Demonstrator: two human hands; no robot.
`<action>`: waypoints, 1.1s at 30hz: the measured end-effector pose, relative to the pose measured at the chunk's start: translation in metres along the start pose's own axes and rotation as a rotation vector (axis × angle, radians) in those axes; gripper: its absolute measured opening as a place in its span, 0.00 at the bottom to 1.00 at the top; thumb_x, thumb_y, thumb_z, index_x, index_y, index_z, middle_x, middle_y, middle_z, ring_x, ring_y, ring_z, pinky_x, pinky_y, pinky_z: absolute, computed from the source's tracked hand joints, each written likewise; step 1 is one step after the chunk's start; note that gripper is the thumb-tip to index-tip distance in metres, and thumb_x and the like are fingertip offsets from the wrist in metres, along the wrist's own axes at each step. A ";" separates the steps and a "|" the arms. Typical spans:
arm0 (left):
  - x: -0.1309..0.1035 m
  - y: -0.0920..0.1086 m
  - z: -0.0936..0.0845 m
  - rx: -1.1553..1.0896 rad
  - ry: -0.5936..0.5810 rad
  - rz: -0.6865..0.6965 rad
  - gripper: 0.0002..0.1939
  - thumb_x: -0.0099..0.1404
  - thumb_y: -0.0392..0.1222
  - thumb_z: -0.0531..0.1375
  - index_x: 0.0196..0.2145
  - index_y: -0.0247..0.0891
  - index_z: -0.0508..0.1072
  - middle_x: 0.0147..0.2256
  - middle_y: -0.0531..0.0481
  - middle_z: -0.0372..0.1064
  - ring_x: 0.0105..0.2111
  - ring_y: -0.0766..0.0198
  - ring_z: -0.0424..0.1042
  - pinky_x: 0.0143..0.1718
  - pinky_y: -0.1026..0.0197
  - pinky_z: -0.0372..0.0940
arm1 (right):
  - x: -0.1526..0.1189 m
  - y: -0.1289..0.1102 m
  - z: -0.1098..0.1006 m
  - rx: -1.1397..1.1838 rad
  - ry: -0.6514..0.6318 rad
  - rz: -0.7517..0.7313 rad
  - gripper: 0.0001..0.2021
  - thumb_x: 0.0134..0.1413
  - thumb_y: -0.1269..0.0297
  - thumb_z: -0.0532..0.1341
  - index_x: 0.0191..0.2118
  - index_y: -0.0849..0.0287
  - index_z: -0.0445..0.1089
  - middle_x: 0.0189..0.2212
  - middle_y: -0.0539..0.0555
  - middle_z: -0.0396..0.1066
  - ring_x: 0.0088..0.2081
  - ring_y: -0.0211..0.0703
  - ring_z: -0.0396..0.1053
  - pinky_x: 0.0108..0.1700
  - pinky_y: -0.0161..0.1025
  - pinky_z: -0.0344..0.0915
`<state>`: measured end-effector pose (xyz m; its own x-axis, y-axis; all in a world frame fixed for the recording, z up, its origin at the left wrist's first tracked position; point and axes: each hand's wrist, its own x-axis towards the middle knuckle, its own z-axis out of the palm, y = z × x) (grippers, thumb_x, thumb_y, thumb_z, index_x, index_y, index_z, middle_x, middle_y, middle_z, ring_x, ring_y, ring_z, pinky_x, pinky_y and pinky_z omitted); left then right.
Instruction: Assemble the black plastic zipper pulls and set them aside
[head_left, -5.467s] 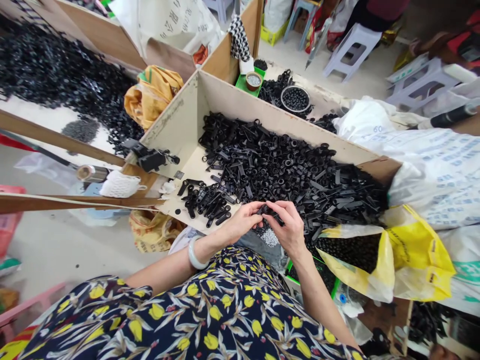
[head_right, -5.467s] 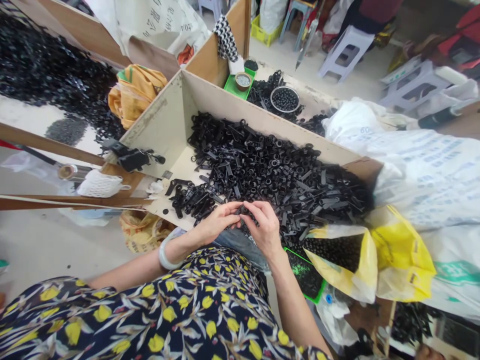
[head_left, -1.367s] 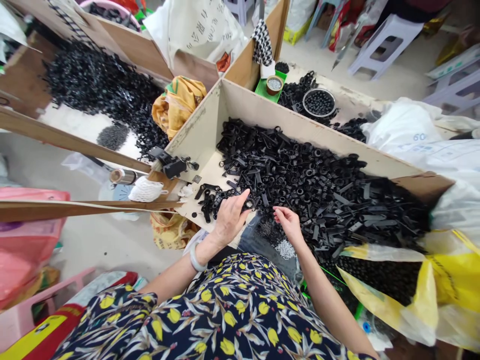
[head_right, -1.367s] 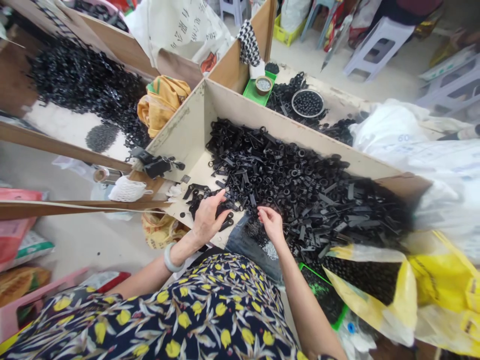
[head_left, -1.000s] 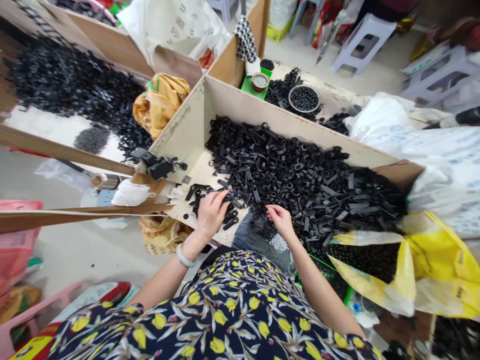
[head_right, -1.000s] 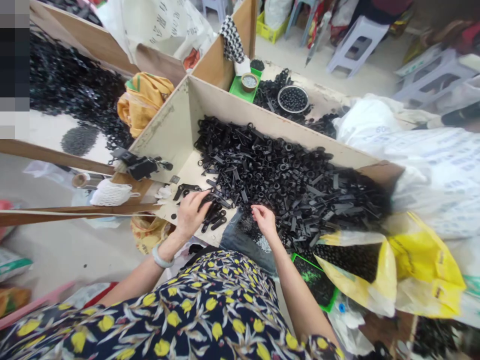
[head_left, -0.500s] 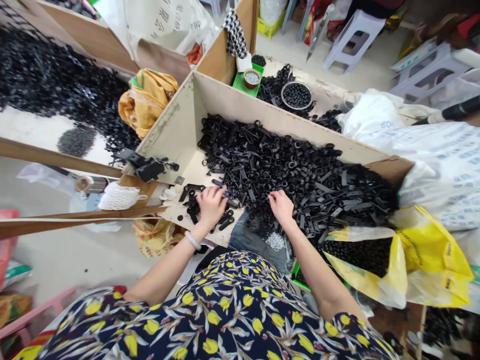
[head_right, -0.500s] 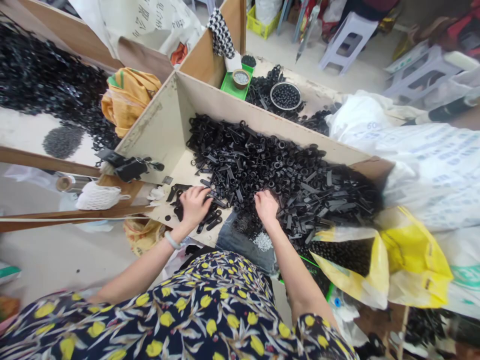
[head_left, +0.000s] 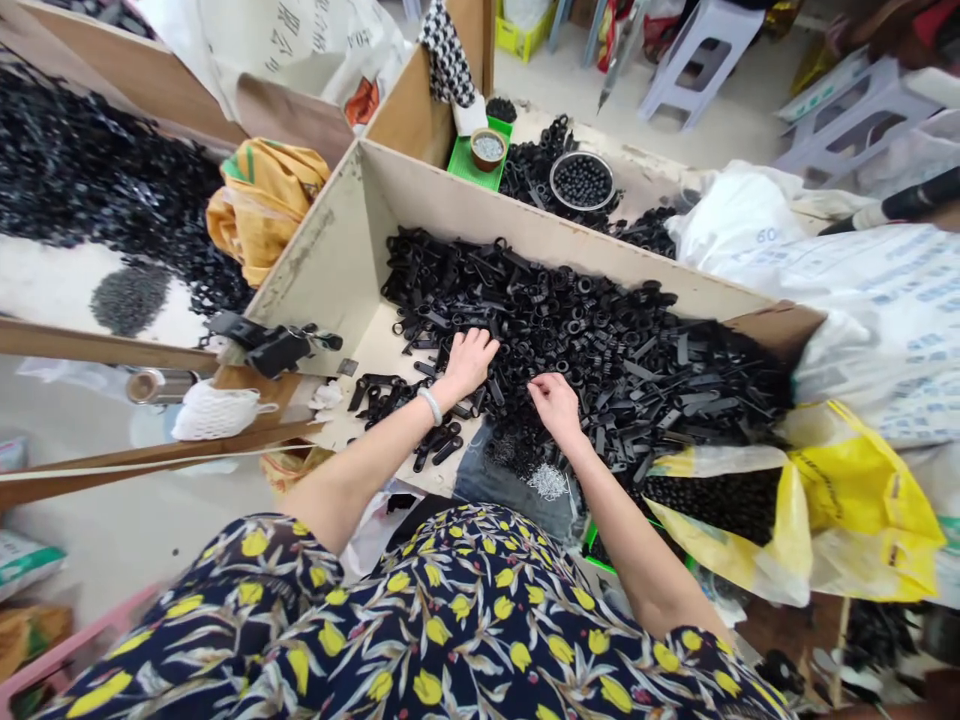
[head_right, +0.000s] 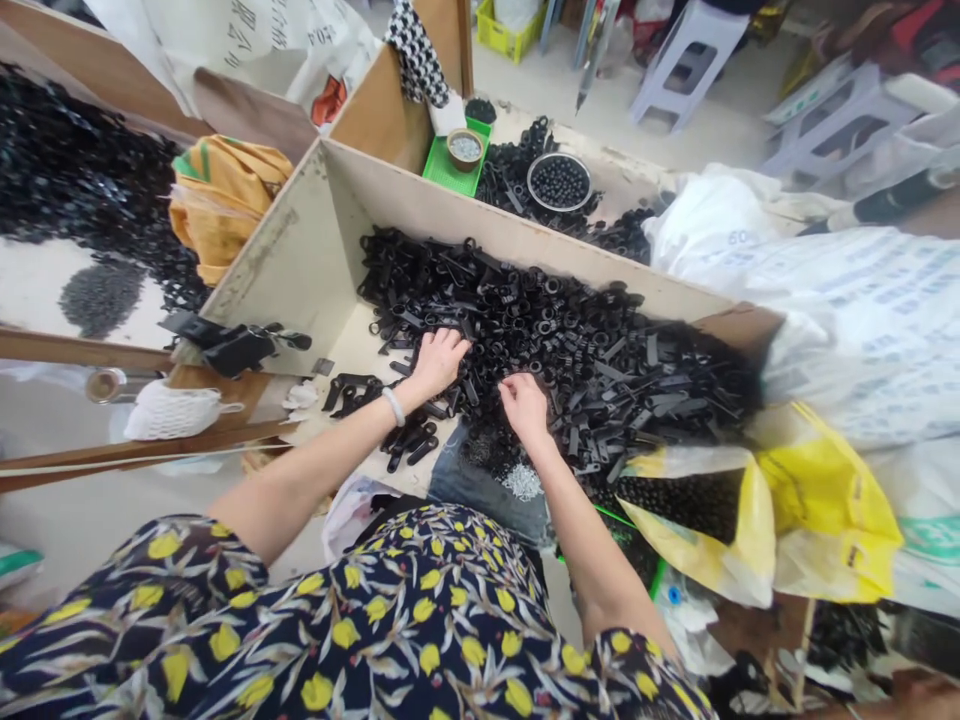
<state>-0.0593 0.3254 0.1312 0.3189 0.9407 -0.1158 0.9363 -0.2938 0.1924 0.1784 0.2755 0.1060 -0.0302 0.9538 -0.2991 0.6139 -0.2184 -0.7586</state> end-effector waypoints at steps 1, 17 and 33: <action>0.003 -0.006 -0.001 -0.004 -0.021 0.086 0.16 0.69 0.28 0.53 0.49 0.34 0.75 0.52 0.32 0.68 0.57 0.43 0.62 0.54 0.45 0.55 | -0.004 0.001 -0.001 0.088 0.011 0.022 0.13 0.61 0.51 0.64 0.41 0.55 0.77 0.45 0.56 0.77 0.44 0.46 0.75 0.55 0.47 0.70; 0.032 -0.012 -0.031 -0.568 -0.054 0.346 0.05 0.70 0.37 0.58 0.43 0.38 0.73 0.34 0.46 0.71 0.40 0.55 0.68 0.56 0.47 0.55 | -0.059 -0.046 -0.026 1.111 0.071 0.258 0.27 0.44 0.48 0.78 0.49 0.54 0.80 0.36 0.51 0.80 0.37 0.41 0.79 0.48 0.44 0.79; -0.090 0.124 -0.113 -2.174 -0.380 -0.415 0.19 0.63 0.44 0.71 0.49 0.37 0.73 0.31 0.54 0.67 0.27 0.71 0.67 0.29 0.67 0.63 | -0.098 -0.102 -0.090 0.676 0.215 -0.307 0.19 0.62 0.59 0.69 0.58 0.46 0.76 0.47 0.53 0.72 0.45 0.42 0.74 0.49 0.42 0.77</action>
<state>0.0113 0.2235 0.2758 0.4629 0.7369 -0.4927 -0.5136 0.6760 0.5285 0.1899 0.2228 0.2653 0.0748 0.9960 0.0487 -0.0149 0.0500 -0.9986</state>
